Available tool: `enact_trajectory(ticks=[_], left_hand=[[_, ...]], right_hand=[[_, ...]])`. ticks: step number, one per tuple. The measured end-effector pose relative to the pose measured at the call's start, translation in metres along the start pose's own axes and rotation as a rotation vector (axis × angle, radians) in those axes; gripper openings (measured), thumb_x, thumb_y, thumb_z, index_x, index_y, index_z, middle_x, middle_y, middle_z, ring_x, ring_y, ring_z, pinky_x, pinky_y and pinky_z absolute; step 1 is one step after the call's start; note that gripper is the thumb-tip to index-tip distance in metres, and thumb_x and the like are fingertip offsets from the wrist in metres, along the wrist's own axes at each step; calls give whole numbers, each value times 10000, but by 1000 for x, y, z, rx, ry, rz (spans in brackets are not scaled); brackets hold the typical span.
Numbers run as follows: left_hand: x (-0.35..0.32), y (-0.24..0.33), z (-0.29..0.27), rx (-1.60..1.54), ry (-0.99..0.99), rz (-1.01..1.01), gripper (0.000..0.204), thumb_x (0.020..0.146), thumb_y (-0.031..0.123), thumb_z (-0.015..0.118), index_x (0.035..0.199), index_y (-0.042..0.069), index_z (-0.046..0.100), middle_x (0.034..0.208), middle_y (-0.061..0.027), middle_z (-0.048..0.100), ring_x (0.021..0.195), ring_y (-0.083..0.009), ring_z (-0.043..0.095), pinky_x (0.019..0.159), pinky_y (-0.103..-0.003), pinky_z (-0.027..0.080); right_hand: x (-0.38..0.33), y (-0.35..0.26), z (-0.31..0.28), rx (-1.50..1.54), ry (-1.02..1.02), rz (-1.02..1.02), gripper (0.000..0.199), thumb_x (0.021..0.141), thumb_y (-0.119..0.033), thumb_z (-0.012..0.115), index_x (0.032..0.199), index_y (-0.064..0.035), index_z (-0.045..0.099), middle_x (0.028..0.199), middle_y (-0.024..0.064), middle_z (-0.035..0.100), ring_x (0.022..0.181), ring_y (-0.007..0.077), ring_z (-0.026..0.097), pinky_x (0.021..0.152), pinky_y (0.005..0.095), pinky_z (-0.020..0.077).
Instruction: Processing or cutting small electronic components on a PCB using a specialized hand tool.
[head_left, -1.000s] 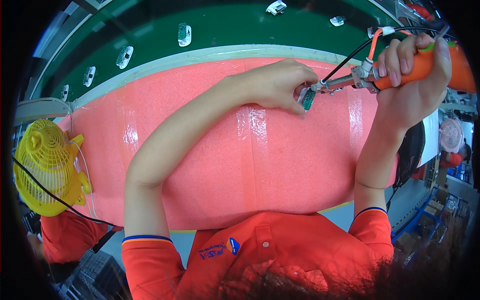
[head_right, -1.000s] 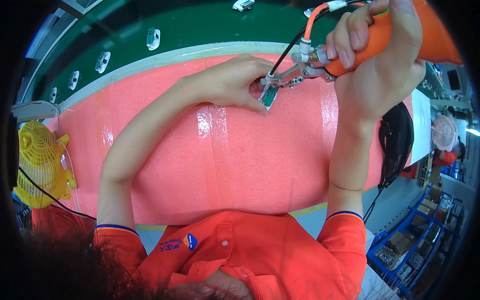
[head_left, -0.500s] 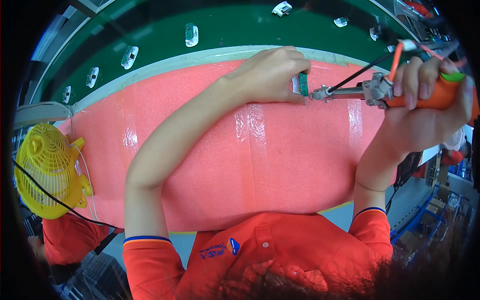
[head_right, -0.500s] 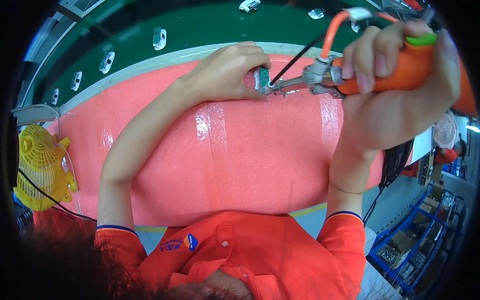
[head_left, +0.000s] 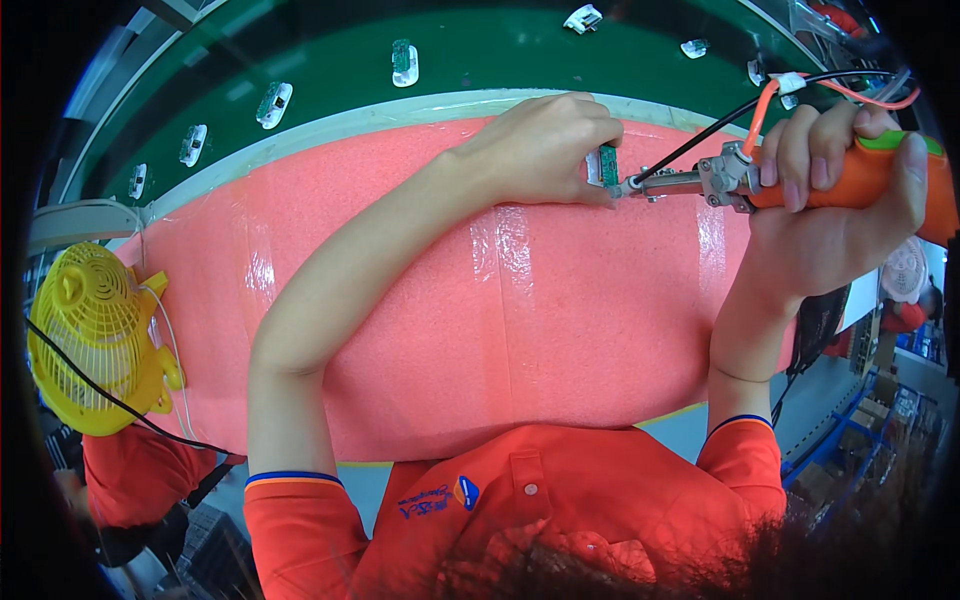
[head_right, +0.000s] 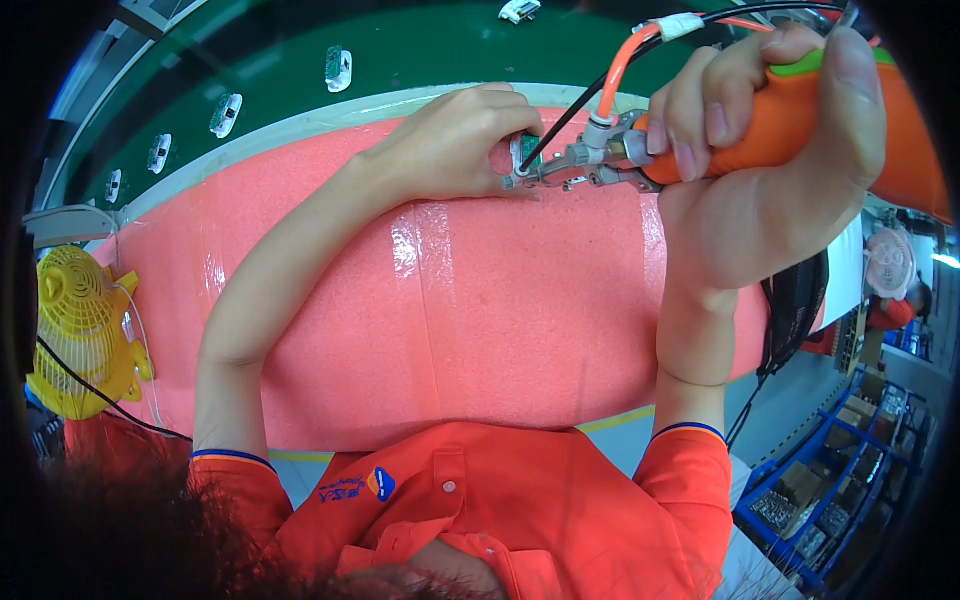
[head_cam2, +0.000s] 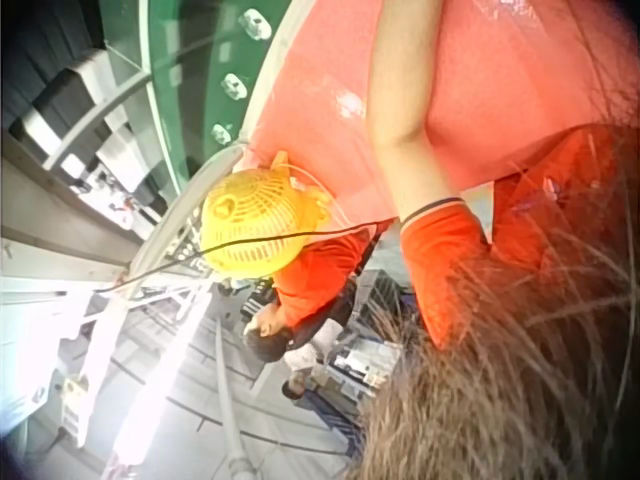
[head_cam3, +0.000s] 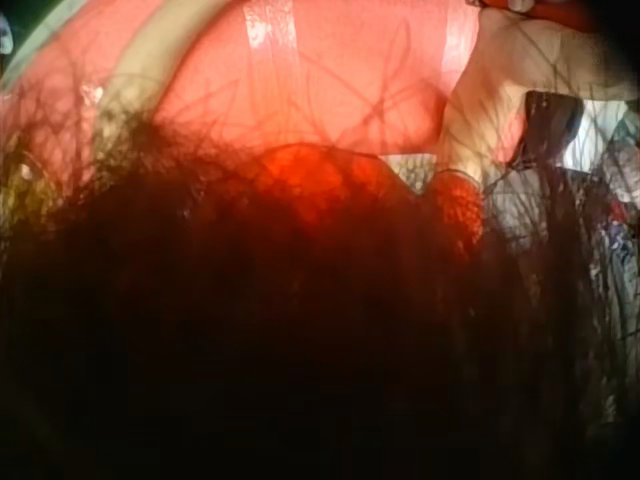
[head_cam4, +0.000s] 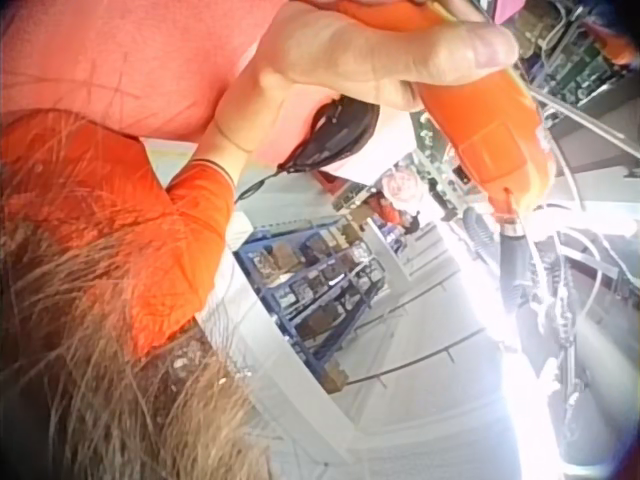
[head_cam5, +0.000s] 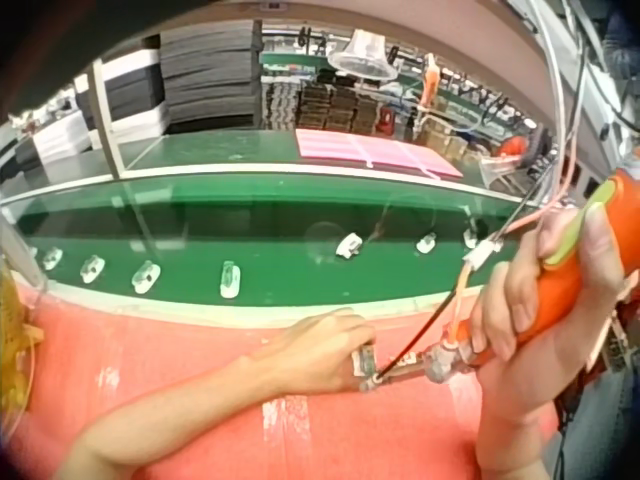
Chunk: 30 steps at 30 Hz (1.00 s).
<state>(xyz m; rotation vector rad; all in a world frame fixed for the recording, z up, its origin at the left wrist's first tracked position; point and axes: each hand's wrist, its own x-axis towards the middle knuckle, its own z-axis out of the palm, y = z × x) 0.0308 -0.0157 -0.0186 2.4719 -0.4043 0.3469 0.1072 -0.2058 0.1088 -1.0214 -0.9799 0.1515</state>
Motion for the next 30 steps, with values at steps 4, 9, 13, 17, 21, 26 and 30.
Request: enact_trajectory(ticks=[4, 9, 13, 17, 21, 26, 30], left_hand=[[0, 2, -1, 20, -7, -10, 390, 716, 313, 902, 858, 22, 685, 911, -144, 690, 942, -336, 679, 833, -444, 571], [0, 3, 0, 17, 2, -1, 373, 709, 301, 897, 843, 29, 681, 900, -146, 686, 956, -335, 676, 828, -454, 570], [2, -15, -13, 216, 151, -13, 396, 745, 273, 856, 996, 19, 687, 985, -143, 703, 1030, -336, 662, 864, -438, 568], [-12, -55, -49, 730, 318, -282, 584, 796, 239, 825, 1306, 24, 636, 1304, -177, 635, 1193, -344, 621, 996, -417, 528], [-24, -73, -94, 459, -111, -810, 536, 796, 173, 849, 1283, 10, 696, 1203, -209, 716, 1021, -318, 739, 906, -379, 586], [-10, -56, -84, 206, -23, -539, 482, 771, 161, 863, 1195, -18, 722, 1070, -176, 747, 860, -280, 730, 799, -370, 595], [-1, -16, -40, -160, -134, -110, 460, 744, 202, 884, 1115, -16, 723, 1054, -156, 721, 914, -266, 701, 801, -363, 583]], right_hand=[[-3, 1, 8, 4, 16, 32, 374, 1068, -411, 401, 1035, -90, 589, 681, 15, 468, 491, 116, 431, 502, 298, 421], [-4, 5, 1, 11, -28, 25, 375, 1073, -412, 406, 1063, -81, 583, 690, 16, 474, 498, 125, 432, 519, 296, 426], [3, -4, -6, 82, 15, -10, 401, 1067, -411, 423, 1079, -61, 619, 714, 21, 497, 522, 123, 455, 521, 289, 423], [5, -17, -19, 77, 17, -22, 418, 1059, -403, 440, 1083, -35, 636, 716, 27, 506, 530, 118, 461, 521, 281, 424], [8, -12, -12, 35, 43, -12, 399, 1056, -389, 446, 1064, -31, 622, 700, 27, 497, 518, 108, 452, 514, 276, 426], [7, -15, -18, 21, 52, -20, 380, 1052, -382, 452, 1047, -35, 608, 685, 25, 488, 509, 103, 448, 510, 269, 430], [8, -19, -14, 5, 81, -11, 374, 1047, -384, 462, 1045, -37, 598, 677, 22, 483, 503, 103, 454, 491, 262, 422]])
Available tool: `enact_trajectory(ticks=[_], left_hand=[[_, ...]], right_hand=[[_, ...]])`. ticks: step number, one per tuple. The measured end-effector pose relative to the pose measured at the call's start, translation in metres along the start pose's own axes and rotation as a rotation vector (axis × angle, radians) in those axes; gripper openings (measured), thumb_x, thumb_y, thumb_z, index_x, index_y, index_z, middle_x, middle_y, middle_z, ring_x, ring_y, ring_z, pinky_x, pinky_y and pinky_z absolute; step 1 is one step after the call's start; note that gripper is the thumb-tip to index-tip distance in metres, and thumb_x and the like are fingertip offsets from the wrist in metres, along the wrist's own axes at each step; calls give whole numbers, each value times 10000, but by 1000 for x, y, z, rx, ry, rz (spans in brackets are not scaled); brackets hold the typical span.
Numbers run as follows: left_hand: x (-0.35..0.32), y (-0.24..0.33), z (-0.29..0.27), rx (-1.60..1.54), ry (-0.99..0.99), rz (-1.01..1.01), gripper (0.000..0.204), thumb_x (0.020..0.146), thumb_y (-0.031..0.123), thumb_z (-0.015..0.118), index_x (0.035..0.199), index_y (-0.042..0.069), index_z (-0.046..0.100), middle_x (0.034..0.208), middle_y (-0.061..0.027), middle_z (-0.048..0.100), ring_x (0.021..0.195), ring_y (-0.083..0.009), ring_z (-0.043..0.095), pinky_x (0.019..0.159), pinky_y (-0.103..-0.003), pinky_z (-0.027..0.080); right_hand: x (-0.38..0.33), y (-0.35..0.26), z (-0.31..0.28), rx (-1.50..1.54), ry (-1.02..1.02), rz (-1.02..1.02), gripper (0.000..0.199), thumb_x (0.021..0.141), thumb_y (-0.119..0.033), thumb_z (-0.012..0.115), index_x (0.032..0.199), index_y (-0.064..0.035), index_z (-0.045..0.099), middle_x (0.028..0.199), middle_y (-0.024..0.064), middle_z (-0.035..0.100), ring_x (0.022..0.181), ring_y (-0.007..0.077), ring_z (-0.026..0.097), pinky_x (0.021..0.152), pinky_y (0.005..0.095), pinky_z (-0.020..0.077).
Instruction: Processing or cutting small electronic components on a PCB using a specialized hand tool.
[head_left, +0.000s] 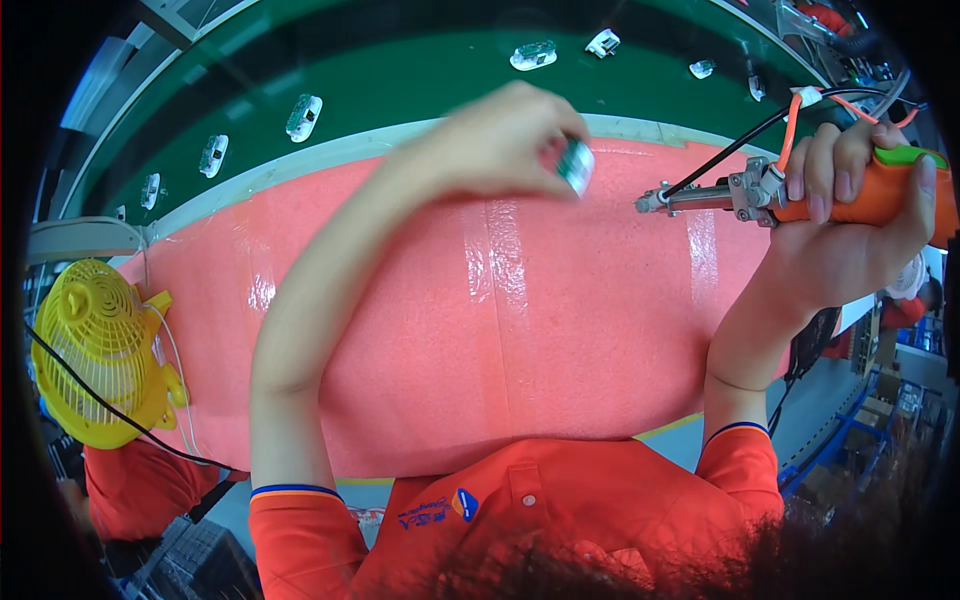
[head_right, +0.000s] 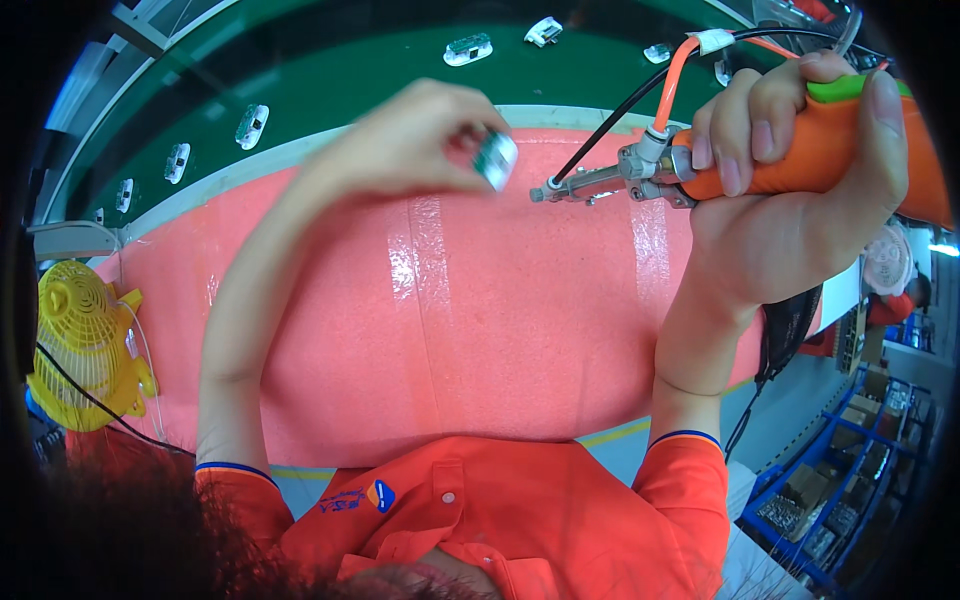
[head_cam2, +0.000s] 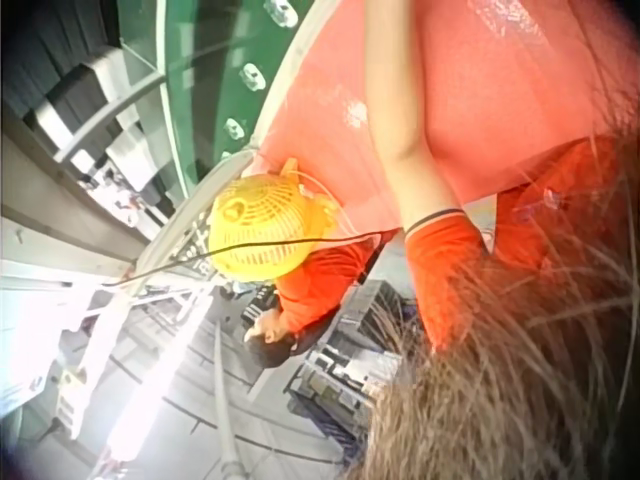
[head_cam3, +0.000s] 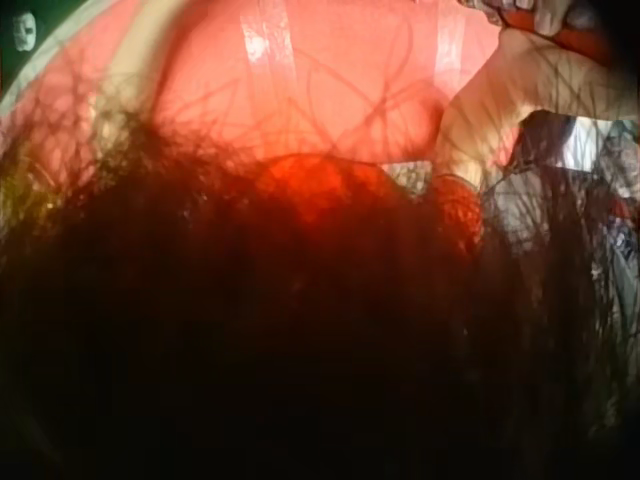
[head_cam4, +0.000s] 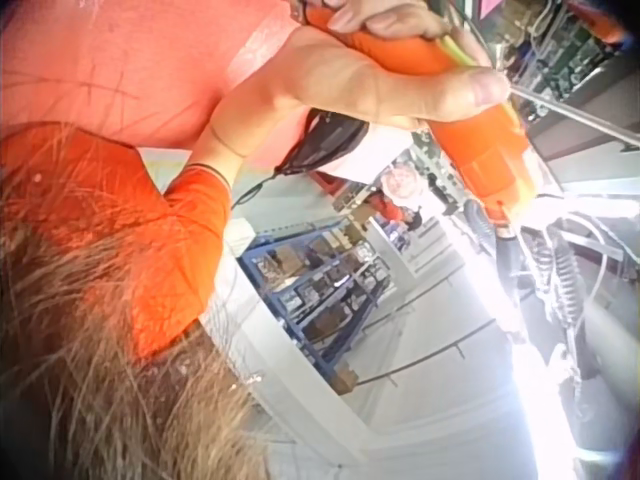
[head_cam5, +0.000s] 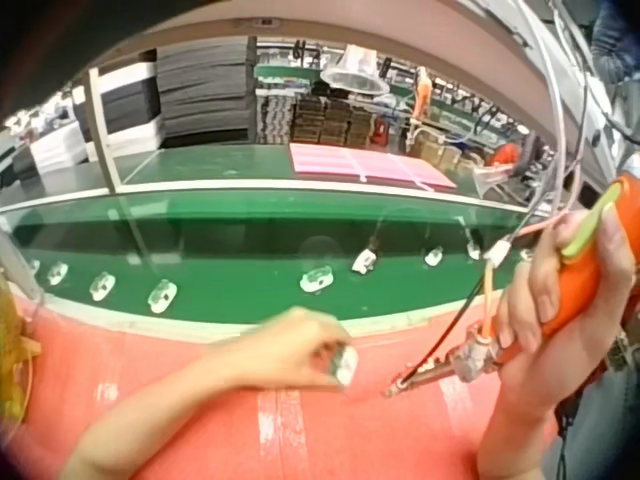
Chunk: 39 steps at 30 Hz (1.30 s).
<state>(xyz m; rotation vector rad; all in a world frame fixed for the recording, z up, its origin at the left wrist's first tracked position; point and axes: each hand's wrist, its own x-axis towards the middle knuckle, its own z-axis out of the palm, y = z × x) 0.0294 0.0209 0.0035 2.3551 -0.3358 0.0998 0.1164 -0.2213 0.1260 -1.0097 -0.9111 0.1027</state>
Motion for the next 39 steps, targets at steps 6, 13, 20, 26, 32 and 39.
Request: enact_trajectory(ticks=[6, 13, 20, 26, 32, 39], left_hand=[[2, 26, 38, -90, -118, 110, 565, 703, 247, 902, 1163, -12, 701, 1052, -180, 688, 1002, -341, 663, 905, -417, 548], [3, 15, 39, -181, -117, 148, 552, 691, 142, 888, 1174, -39, 690, 998, -181, 673, 907, -300, 661, 853, -398, 555], [3, 18, 36, -192, -159, 110, 478, 684, 126, 878, 1084, -55, 689, 925, -166, 657, 856, -291, 650, 798, -402, 544], [5, 21, 39, -215, -173, 65, 488, 683, 136, 884, 1072, -68, 671, 939, -173, 653, 845, -293, 645, 791, -402, 543], [3, 19, 37, -138, -126, 83, 503, 673, 176, 898, 1072, -41, 680, 978, -162, 662, 918, -312, 658, 827, -418, 549], [1, 11, 35, 66, 98, 36, 455, 695, 204, 893, 1047, 35, 658, 991, -118, 655, 953, -308, 646, 840, -408, 539]], right_hand=[[-1, 3, 9, 12, -17, 33, 377, 1052, -391, 451, 1034, -43, 594, 668, 16, 480, 495, 108, 461, 476, 264, 425], [-2, 13, 10, -80, 14, 10, 380, 1061, -403, 435, 1032, -57, 592, 665, 11, 478, 493, 110, 458, 478, 272, 436], [-3, 21, 12, -107, 8, 4, 340, 1062, -383, 465, 1008, -71, 589, 658, 18, 484, 484, 107, 468, 482, 276, 438], [0, 26, 12, -165, 23, 25, 335, 1059, -375, 489, 994, -61, 582, 655, 14, 474, 465, 108, 447, 468, 286, 424], [-1, 18, 12, -64, 54, 21, 341, 1058, -369, 479, 998, -54, 594, 658, 17, 465, 476, 111, 436, 480, 281, 418], [1, -10, -8, -25, -55, 36, 439, 1056, -453, 386, 1080, -86, 624, 655, 20, 492, 470, 137, 455, 514, 319, 454]])
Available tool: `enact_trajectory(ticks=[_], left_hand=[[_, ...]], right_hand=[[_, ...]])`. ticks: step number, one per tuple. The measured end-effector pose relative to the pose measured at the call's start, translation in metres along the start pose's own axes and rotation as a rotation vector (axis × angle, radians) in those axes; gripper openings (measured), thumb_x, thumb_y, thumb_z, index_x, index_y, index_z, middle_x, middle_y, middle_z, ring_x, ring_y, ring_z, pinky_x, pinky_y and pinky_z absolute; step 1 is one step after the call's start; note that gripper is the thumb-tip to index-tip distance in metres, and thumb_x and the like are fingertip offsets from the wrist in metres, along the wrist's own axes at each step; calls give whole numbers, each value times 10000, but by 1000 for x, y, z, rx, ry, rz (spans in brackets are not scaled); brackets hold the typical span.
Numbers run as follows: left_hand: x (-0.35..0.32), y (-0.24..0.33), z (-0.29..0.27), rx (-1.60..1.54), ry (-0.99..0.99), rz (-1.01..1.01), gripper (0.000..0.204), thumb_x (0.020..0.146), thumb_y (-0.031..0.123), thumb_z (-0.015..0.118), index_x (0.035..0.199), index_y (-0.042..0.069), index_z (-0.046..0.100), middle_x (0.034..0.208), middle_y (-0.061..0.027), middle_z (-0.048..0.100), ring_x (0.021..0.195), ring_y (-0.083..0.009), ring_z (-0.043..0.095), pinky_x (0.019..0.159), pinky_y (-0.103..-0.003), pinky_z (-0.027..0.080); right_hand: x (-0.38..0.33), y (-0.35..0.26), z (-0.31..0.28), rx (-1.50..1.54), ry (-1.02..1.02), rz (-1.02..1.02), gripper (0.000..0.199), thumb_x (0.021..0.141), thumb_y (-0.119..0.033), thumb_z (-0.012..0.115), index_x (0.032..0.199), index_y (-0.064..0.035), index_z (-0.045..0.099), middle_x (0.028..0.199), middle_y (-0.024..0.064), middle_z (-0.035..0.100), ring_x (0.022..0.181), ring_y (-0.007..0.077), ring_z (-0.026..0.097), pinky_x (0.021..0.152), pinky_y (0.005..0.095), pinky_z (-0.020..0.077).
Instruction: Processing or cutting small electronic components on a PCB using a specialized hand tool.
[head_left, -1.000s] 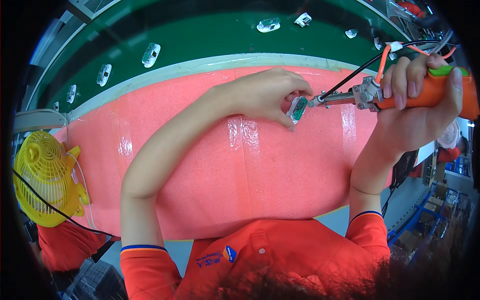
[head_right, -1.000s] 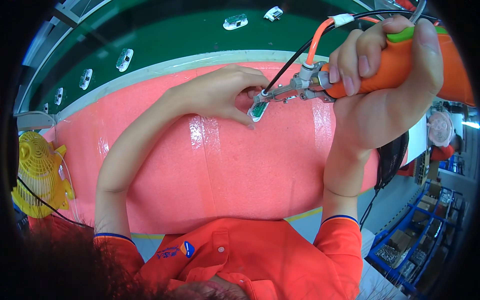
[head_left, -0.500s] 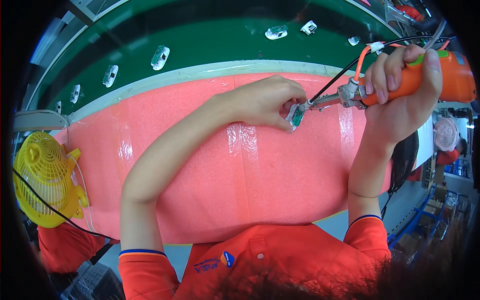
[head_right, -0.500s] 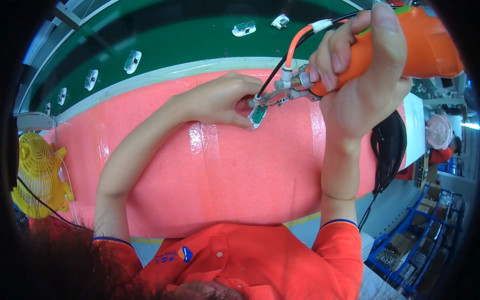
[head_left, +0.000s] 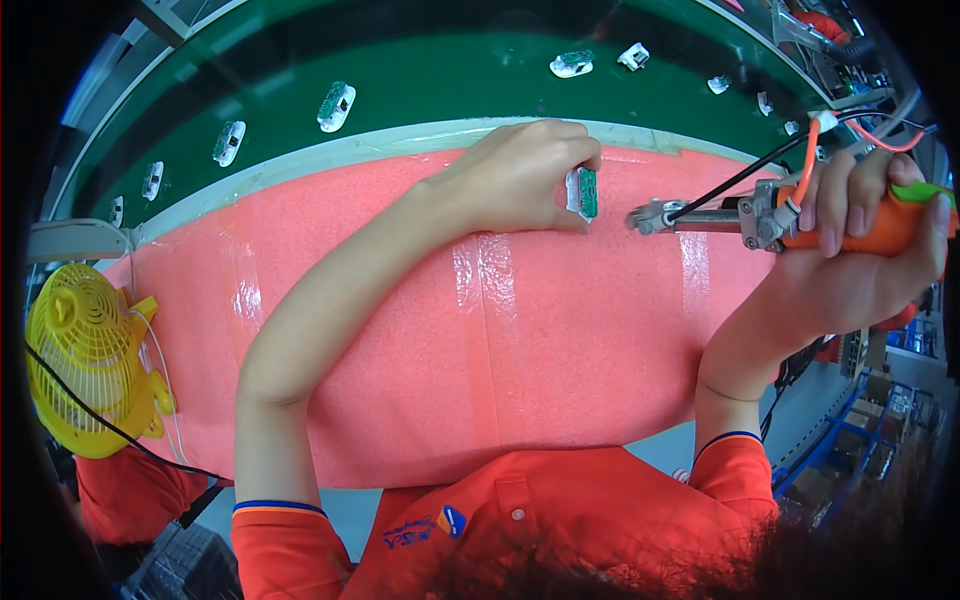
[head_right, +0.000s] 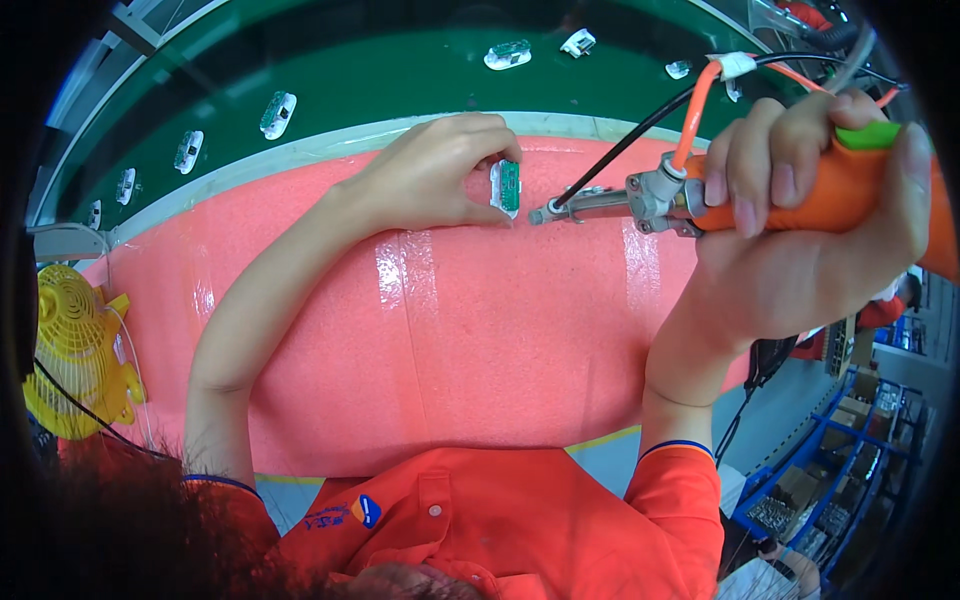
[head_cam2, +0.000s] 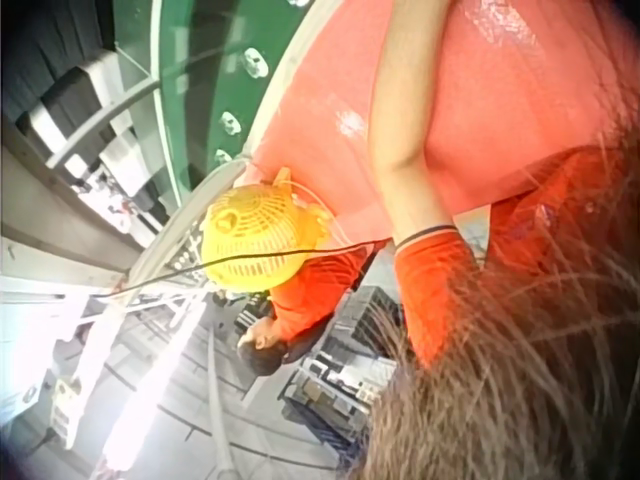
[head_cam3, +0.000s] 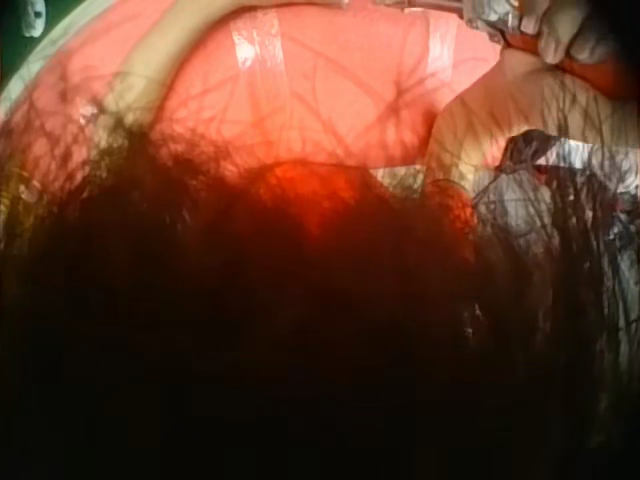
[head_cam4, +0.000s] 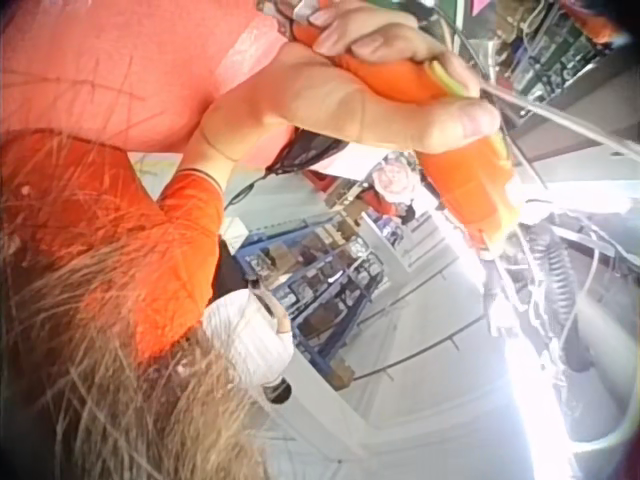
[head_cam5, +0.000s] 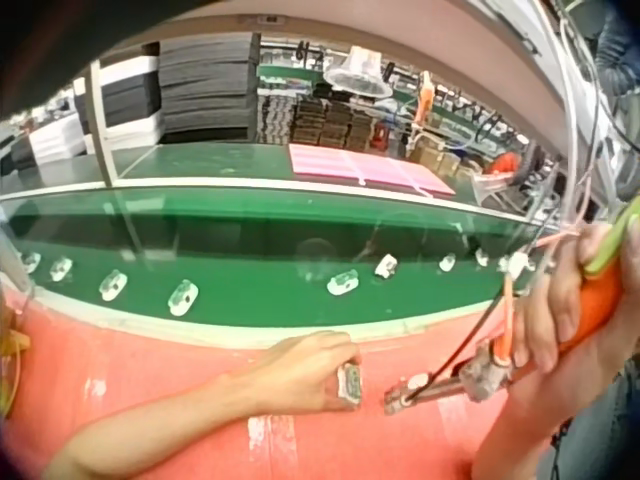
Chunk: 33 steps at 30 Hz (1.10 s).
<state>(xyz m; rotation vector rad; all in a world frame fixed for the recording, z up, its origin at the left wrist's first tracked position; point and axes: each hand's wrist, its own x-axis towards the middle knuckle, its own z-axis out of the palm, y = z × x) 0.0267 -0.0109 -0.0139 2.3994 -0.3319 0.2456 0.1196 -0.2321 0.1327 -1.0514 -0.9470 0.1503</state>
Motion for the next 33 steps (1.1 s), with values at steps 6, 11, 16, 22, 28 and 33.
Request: enact_trajectory(ticks=[6, 11, 16, 22, 28, 33], left_hand=[[1, 4, -3, -9, -25, -28, 453, 690, 223, 904, 1021, 27, 665, 1009, -131, 670, 983, -327, 660, 853, -426, 550], [2, 2, -2, -1, -37, -38, 448, 688, 238, 918, 994, 19, 674, 1022, -144, 689, 1003, -344, 674, 865, -437, 563], [1, -1, 1, -20, 3, -22, 472, 627, 88, 911, 1020, 31, 655, 970, -116, 650, 907, -316, 651, 787, -409, 549], [3, 3, -3, -16, -45, -31, 463, 683, 259, 932, 980, 24, 667, 1020, -140, 682, 996, -341, 672, 858, -437, 561], [-2, -1, -1, -22, -13, -1, 465, 675, 253, 935, 972, 23, 660, 1005, -139, 667, 974, -348, 667, 833, -443, 557], [1, 2, -1, -12, -5, 22, 463, 666, 232, 930, 970, 23, 651, 989, -141, 655, 955, -355, 664, 821, -450, 555]], right_hand=[[-5, 9, 19, 5, -3, -28, 405, 1065, -415, 408, 1051, -77, 632, 656, 19, 482, 464, 125, 441, 471, 288, 429], [-8, 21, 26, 46, 15, -21, 395, 1061, -406, 428, 1037, -65, 625, 659, 15, 481, 459, 112, 431, 456, 272, 421], [-10, 25, 28, 18, 21, -29, 388, 1061, -415, 430, 1026, -71, 609, 650, 11, 476, 452, 106, 438, 449, 274, 426], [-10, 23, 31, -14, 78, -39, 388, 1064, -425, 429, 1006, -76, 588, 640, 13, 469, 433, 107, 424, 432, 277, 418], [-14, 30, 37, 13, 97, -12, 372, 1080, -409, 415, 980, -78, 552, 630, 17, 455, 428, 110, 412, 429, 273, 406], [-13, 33, 36, 20, 56, -12, 353, 1093, -385, 401, 967, -80, 524, 625, 16, 439, 429, 105, 396, 433, 272, 400]])
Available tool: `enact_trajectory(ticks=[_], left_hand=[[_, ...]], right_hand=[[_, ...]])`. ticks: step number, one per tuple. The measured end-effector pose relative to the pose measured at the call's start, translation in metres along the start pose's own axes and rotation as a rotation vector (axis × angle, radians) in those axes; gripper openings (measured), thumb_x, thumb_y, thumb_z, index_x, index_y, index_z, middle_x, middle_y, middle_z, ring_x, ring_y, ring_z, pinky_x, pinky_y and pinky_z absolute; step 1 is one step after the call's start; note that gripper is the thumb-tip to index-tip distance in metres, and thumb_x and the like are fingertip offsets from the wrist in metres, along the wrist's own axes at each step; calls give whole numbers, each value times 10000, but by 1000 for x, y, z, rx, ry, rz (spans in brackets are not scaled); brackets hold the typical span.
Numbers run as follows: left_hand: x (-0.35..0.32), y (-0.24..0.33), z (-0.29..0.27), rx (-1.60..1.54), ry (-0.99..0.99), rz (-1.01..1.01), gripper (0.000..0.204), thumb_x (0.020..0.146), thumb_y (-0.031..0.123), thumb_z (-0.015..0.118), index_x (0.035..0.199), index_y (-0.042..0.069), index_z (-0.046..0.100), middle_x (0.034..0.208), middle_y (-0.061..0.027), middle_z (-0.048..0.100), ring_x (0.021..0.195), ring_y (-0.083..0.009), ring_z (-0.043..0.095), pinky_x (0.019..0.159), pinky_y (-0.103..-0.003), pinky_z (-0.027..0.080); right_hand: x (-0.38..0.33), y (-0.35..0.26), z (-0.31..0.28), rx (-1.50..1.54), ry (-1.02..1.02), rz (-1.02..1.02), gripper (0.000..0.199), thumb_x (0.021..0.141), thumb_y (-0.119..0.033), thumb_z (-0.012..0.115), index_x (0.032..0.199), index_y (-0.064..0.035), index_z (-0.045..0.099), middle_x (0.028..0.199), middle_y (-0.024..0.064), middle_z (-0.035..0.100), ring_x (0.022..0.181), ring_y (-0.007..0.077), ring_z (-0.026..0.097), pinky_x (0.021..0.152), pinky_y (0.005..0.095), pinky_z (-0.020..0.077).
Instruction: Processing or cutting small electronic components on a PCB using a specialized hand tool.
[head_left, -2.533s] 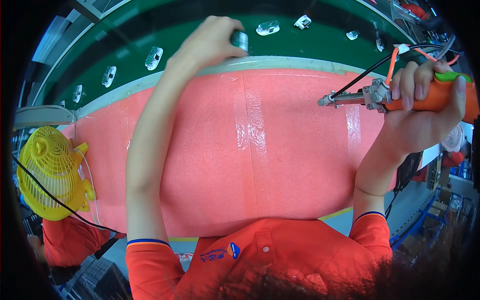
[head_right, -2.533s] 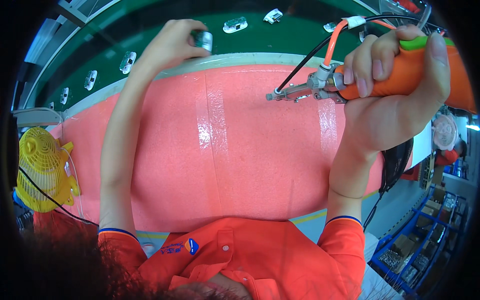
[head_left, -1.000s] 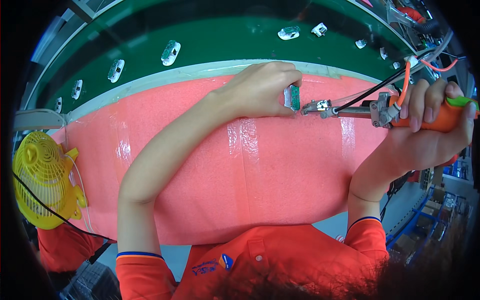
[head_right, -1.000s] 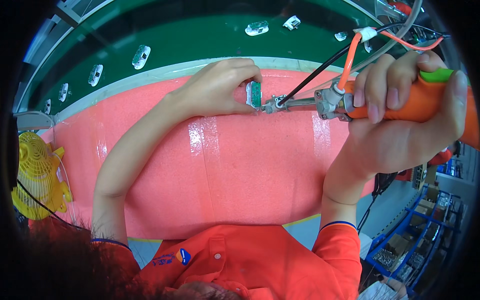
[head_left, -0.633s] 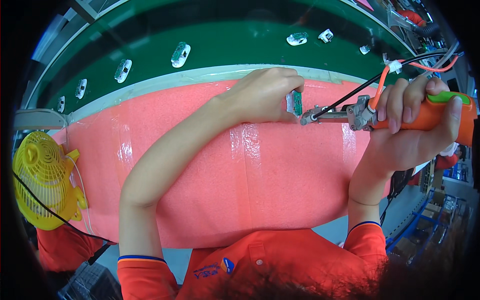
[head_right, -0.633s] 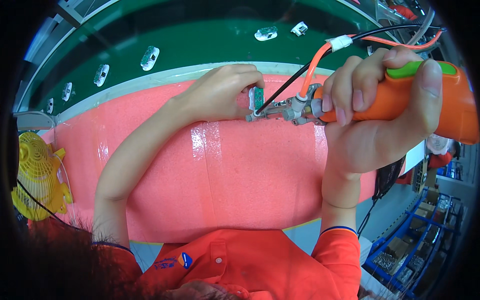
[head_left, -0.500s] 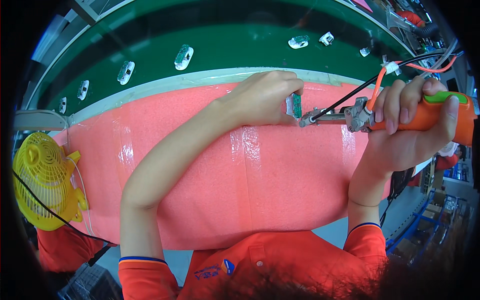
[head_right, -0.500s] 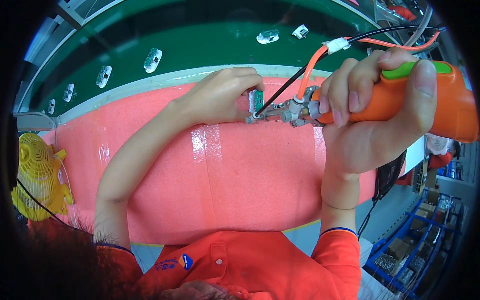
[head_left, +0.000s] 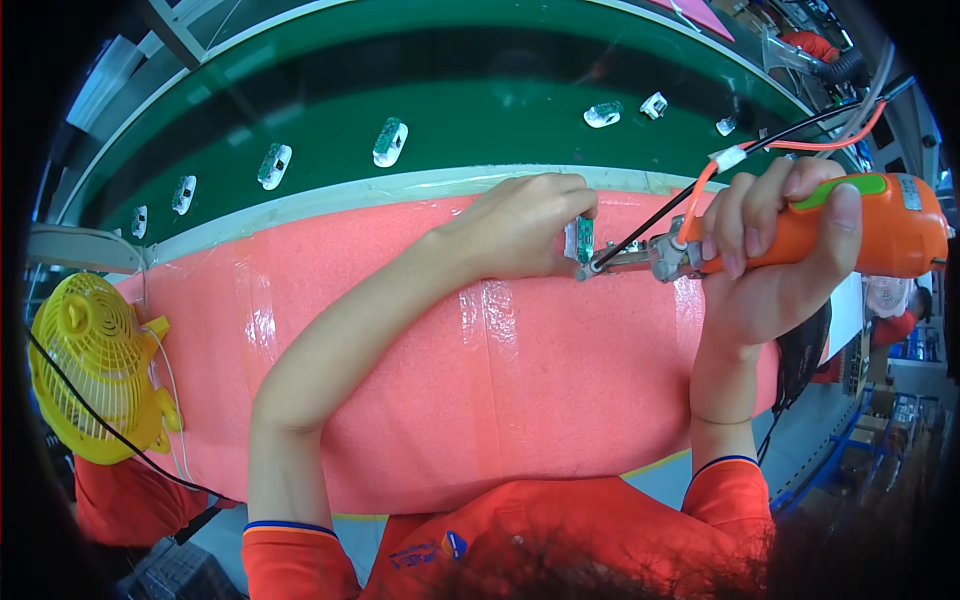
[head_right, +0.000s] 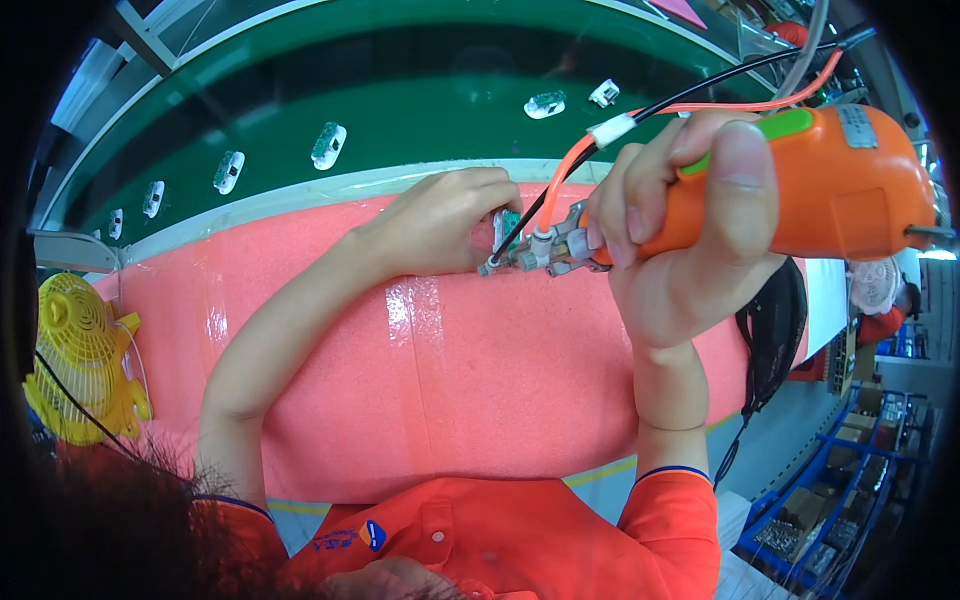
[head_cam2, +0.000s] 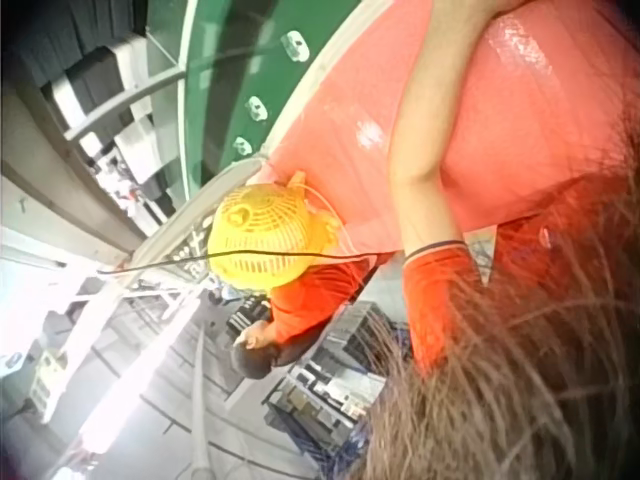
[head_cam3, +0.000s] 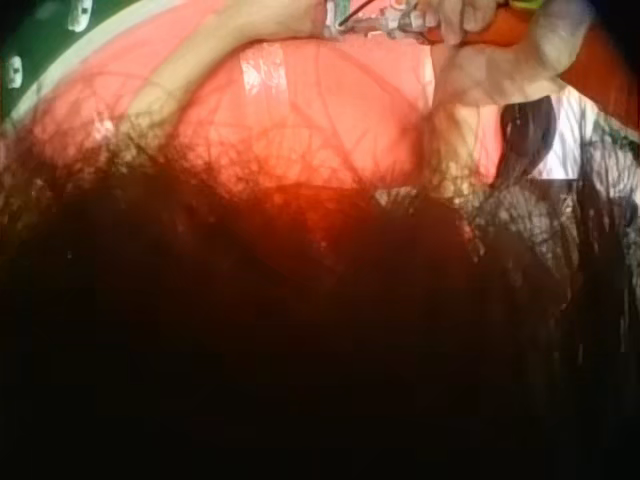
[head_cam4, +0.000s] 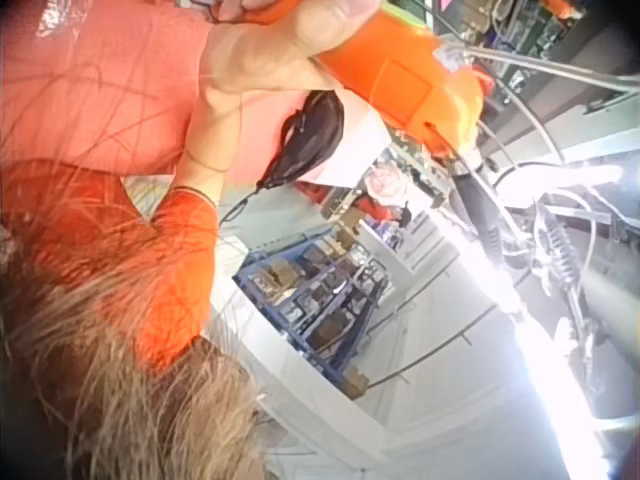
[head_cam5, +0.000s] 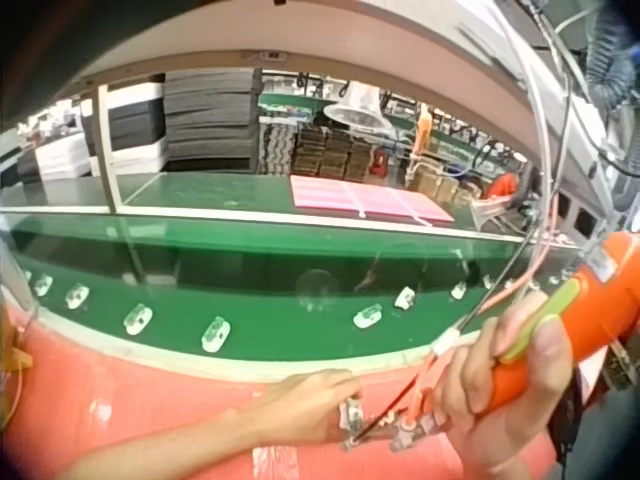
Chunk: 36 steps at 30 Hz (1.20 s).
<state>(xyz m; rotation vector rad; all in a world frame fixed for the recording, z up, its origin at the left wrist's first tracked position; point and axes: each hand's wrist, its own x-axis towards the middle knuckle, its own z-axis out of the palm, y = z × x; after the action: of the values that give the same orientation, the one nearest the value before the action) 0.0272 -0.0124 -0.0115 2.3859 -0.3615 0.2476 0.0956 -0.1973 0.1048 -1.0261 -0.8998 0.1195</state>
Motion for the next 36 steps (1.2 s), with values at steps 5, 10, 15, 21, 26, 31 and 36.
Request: enact_trajectory(ticks=[5, 10, 15, 21, 26, 31, 36], left_hand=[[-1, -1, -2, 1, -20, -12, 448, 684, 232, 914, 979, 24, 647, 1001, -143, 658, 988, -346, 658, 834, -450, 554], [1, -29, -28, 382, 261, -85, 493, 750, 219, 847, 1151, -1, 664, 1183, -156, 669, 1166, -339, 597, 989, -461, 506], [-40, -65, -96, 732, 136, -468, 646, 749, 159, 839, 1349, 52, 627, 1410, -148, 581, 1256, -336, 586, 1048, -406, 504], [-29, -72, -127, 320, -132, -714, 528, 767, 128, 826, 1262, 14, 680, 1163, -159, 720, 1113, -351, 676, 1010, -399, 534], [-32, -80, -99, 259, 92, -430, 436, 819, 93, 797, 1220, -29, 677, 1045, -163, 709, 875, -273, 682, 804, -376, 553], [-23, -73, -89, 402, 43, -461, 329, 886, 133, 754, 1195, 36, 693, 1209, -142, 685, 1111, -347, 673, 965, -435, 544], [-15, -58, -73, 198, 57, -172, 263, 894, 116, 730, 1140, 30, 702, 1135, -146, 691, 1064, -348, 675, 911, -446, 550]], right_hand=[[1, 4, -3, 16, 9, -20, 364, 1097, -385, 400, 1006, -64, 547, 634, 15, 440, 436, 106, 385, 440, 273, 389], [8, -13, -14, 21, 84, -47, 385, 1095, -384, 399, 1072, -52, 594, 650, 12, 450, 452, 108, 397, 470, 275, 405], [12, -16, -12, -16, 145, -58, 344, 1075, -359, 456, 1023, -40, 575, 622, 18, 451, 438, 107, 422, 451, 279, 416], [14, -15, -11, -53, 202, -57, 305, 1046, -322, 517, 974, -28, 553, 590, 31, 451, 415, 111, 439, 420, 280, 418], [17, -14, -14, -46, 200, -65, 299, 1040, -315, 530, 971, -25, 550, 591, 37, 459, 418, 112, 445, 414, 279, 412], [17, -17, -15, -80, 216, -61, 280, 1035, -293, 531, 970, -22, 547, 591, 37, 455, 418, 110, 443, 415, 278, 420], [16, -16, -15, -76, 217, -65, 277, 1033, -290, 532, 972, -20, 549, 592, 37, 451, 417, 109, 442, 415, 281, 426]])
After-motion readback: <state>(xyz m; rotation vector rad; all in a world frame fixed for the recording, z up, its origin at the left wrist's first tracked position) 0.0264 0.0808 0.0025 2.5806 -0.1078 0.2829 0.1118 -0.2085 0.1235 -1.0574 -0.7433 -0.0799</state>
